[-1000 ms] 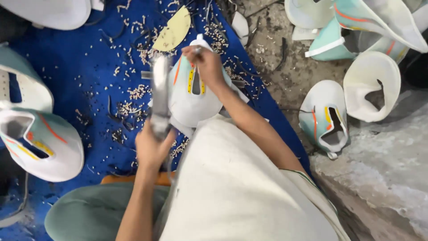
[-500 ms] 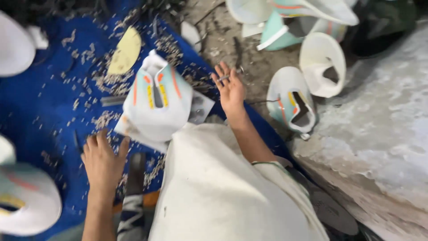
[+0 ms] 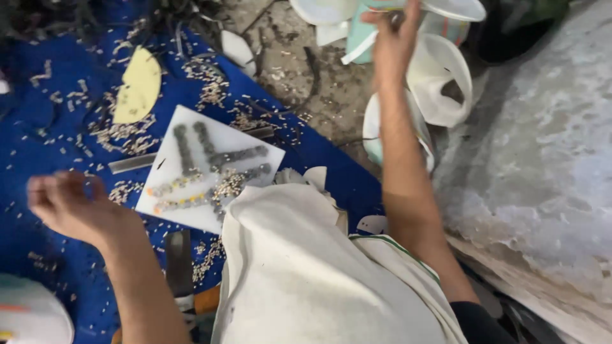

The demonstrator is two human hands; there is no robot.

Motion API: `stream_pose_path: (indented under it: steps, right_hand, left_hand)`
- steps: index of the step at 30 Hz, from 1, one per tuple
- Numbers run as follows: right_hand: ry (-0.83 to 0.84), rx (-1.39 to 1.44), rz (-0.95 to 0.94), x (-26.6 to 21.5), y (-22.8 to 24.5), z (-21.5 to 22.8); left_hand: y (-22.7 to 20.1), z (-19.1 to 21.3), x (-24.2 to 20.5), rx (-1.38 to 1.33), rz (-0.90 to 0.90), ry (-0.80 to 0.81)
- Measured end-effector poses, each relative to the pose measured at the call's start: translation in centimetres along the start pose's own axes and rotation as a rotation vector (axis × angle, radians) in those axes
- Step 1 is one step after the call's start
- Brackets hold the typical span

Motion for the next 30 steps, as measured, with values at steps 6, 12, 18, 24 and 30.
stream_pose_path:
  steps: [6, 12, 18, 24, 30]
  right_hand:
    - [-0.07, -0.618, 0.546, -2.5, 2.5, 0.0]
    - [0.534, -0.811, 0.431, -20.0, 7.5, -9.9]
    - [0.92, -0.496, 0.552, -24.6, 7.3, -13.6]
    - [0.852, 0.024, 0.286, -23.8, 7.2, -12.6]
    - [0.963, -0.264, 0.274, -23.5, 6.6, -14.5]
  left_hand:
    - [-5.8, 10.9, -7.1, 0.401, 0.321, 0.369]
    - [-9.5, 0.4, -9.5, 0.588, 0.266, 0.469]
    - [-6.4, -2.6, -10.2, 0.933, 0.001, 0.724]
    - [-7.1, -3.7, -8.7, 0.851, -0.061, 0.678]
    - [-5.5, -3.6, -9.0, 0.718, -0.063, 0.808]
Point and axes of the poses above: each hand's wrist, its own x-axis towards the middle knuckle, its own z-axis out of the back of the hand, y = z × x, the point moved 3 cm from there along x, towards the middle knuckle, and after that the axes turned 9 degrees about -x, right-handed, at the moved point
